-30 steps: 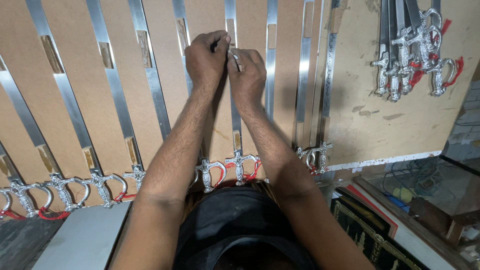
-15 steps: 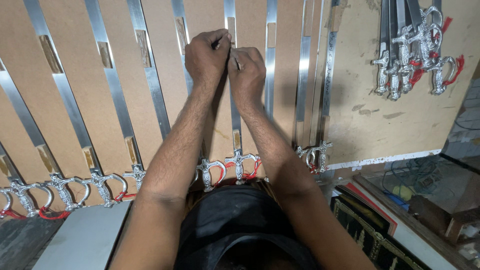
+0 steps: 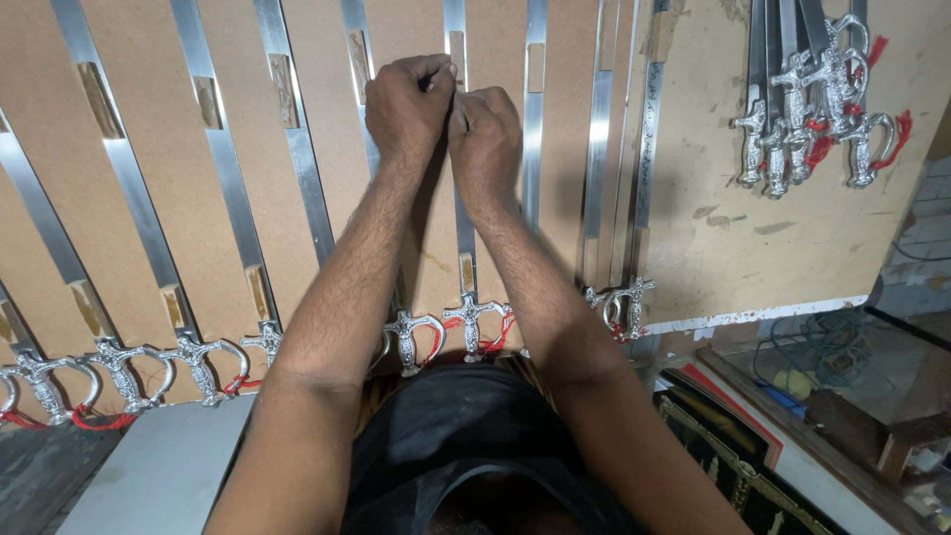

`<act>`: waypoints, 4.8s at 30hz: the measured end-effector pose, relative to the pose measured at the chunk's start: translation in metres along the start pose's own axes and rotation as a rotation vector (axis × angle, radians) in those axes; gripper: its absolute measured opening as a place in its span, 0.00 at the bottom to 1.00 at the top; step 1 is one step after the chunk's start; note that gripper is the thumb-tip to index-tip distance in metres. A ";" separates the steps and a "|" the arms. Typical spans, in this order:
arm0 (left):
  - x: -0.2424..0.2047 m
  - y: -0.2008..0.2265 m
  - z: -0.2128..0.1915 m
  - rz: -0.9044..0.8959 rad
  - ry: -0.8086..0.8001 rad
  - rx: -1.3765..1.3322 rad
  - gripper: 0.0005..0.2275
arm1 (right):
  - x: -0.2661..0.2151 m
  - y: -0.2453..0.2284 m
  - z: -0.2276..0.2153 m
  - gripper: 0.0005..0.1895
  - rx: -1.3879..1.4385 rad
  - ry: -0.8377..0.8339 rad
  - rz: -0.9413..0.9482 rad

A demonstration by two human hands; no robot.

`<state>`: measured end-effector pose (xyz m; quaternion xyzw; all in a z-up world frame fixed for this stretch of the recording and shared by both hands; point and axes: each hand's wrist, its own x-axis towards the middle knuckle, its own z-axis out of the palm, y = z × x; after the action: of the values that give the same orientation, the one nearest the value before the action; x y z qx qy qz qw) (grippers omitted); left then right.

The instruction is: The person places small wooden blocks onto the blades of decorative swords laid out on a workbench. They repeatedly pick up blocks, position them along the blade, and press them into place. Another person is visible nearby handling similar items.

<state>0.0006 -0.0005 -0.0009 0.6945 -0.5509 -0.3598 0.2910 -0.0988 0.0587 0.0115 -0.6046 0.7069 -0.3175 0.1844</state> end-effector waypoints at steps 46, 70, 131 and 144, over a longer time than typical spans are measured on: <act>-0.272 0.001 -0.076 -0.196 -0.478 -0.510 0.33 | -0.212 0.017 -0.155 0.30 0.885 -0.613 0.385; -0.254 -0.048 -0.043 0.091 -0.078 -0.095 0.09 | -0.169 0.008 -0.093 0.18 0.139 -0.353 -0.108; -0.246 -0.040 -0.041 0.055 -0.141 -0.073 0.05 | -0.160 0.031 -0.082 0.13 0.458 -0.552 0.230; -0.245 -0.039 -0.042 0.024 -0.174 -0.064 0.05 | -0.160 0.037 -0.078 0.14 0.457 -0.576 0.259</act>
<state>0.0239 0.2472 0.0357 0.6442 -0.5709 -0.4327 0.2683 -0.1438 0.2341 0.0237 -0.5179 0.6077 -0.2581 0.5440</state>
